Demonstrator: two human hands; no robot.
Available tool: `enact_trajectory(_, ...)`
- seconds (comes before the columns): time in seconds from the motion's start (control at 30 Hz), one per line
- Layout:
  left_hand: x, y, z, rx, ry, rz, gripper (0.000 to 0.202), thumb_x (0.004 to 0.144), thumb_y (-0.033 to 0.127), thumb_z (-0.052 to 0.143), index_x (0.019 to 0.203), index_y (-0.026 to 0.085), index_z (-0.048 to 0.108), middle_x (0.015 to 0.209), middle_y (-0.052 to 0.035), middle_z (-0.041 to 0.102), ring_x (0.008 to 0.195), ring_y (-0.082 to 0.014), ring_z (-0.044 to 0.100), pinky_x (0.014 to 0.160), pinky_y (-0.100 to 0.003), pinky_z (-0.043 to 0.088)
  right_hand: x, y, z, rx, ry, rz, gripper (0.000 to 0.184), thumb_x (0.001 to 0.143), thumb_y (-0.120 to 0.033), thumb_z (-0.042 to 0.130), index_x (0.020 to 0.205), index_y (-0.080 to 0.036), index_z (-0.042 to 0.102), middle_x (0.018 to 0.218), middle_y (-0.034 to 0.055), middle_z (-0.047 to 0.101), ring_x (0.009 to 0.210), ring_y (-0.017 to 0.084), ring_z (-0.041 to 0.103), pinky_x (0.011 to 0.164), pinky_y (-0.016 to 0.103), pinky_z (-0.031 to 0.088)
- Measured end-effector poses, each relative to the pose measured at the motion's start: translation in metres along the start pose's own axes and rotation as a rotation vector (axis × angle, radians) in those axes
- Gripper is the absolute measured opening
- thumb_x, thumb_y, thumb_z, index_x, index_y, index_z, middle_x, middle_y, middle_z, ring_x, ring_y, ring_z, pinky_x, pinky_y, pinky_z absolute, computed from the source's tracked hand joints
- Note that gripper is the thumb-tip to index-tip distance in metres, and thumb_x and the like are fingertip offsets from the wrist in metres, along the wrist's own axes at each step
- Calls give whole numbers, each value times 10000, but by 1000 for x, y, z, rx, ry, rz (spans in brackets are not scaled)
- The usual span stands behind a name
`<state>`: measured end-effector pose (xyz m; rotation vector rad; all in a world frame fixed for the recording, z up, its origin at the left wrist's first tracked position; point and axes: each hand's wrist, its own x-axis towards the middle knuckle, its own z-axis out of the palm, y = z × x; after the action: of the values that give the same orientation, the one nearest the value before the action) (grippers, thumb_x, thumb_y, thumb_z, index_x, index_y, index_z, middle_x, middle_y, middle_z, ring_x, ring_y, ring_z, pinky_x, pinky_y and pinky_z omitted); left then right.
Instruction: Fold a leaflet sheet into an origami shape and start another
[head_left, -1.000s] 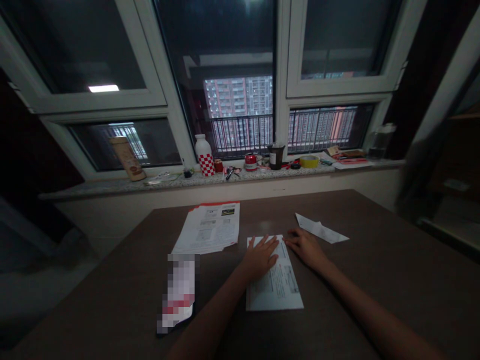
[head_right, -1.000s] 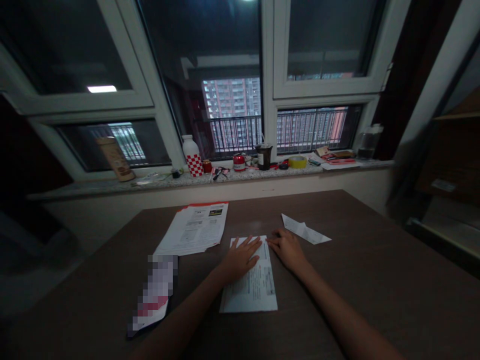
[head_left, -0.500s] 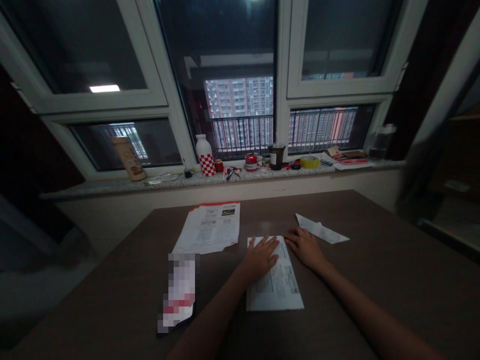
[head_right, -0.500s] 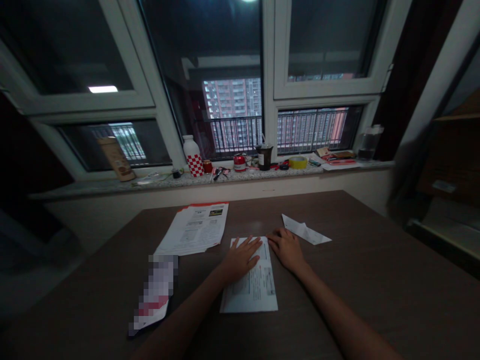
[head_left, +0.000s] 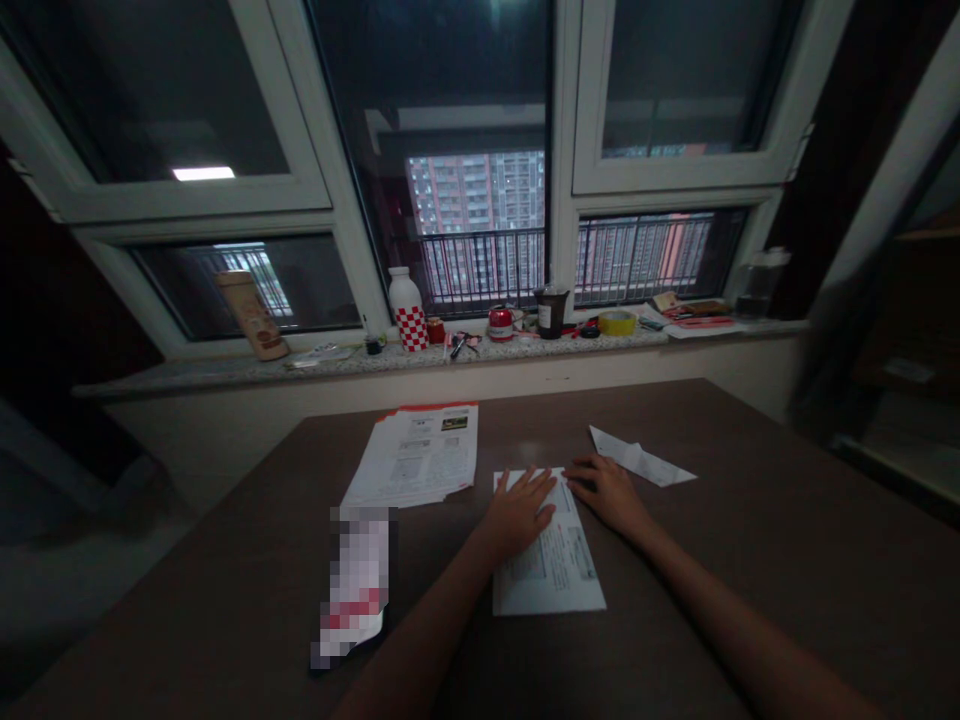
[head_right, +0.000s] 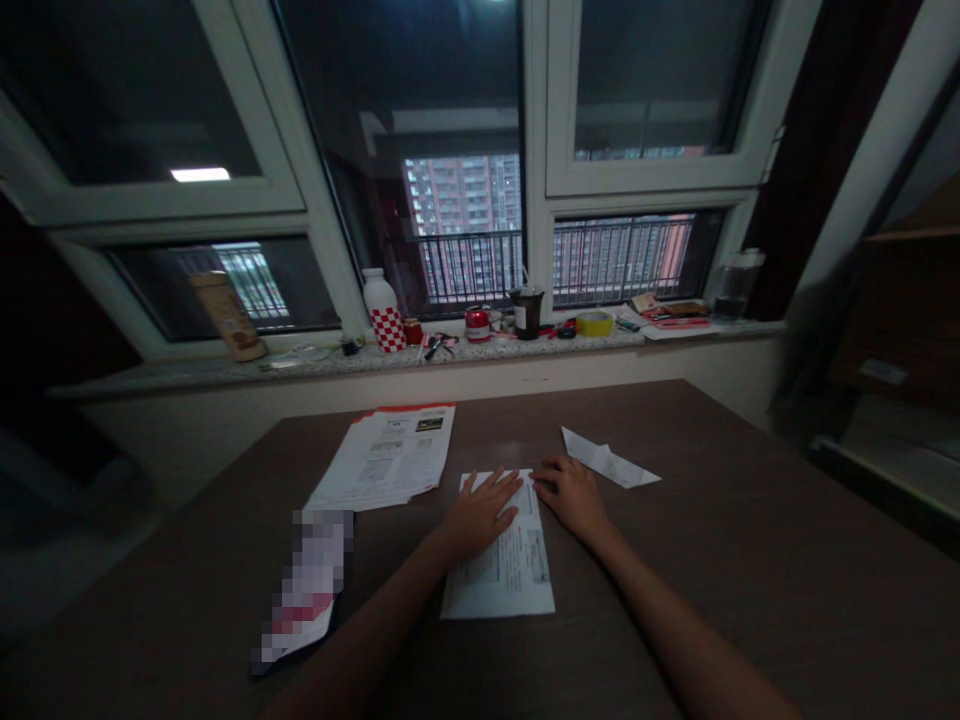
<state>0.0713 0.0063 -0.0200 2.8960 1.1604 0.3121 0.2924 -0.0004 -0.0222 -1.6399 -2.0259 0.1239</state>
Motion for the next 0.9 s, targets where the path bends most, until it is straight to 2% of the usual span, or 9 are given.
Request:
enact_trajectory(0.2,0,1,-2,-12,-10,-5,506,989,418,276,1481,320,204,1542,-8,281,1435,-234,177,1133,-582,147,2,-1,-4,18,-25,2,261,836,-374,613,1073,-321,707,1206,53,599,1125,261,517,979,418,379)
enact_trajectory(0.67,7,-5,-5,-20,-22,-51,497,977,433,304,1463,341,259,1542,26,278,1431,-276,178,1123,-598,175,-5,8,-11,66,-110,-70,426,769,-440,671,1173,-308,660,1333,71,540,1229,287,471,1039,452,346)
enact_trajectory(0.9,11,-10,0,-29,12,-36,488,987,422,268,1458,298,283,1532,21,301,1423,-225,215,1147,-556,153,-9,7,-11,76,-131,-84,425,768,-455,668,1166,-307,665,1361,80,513,1239,296,459,1045,457,343)
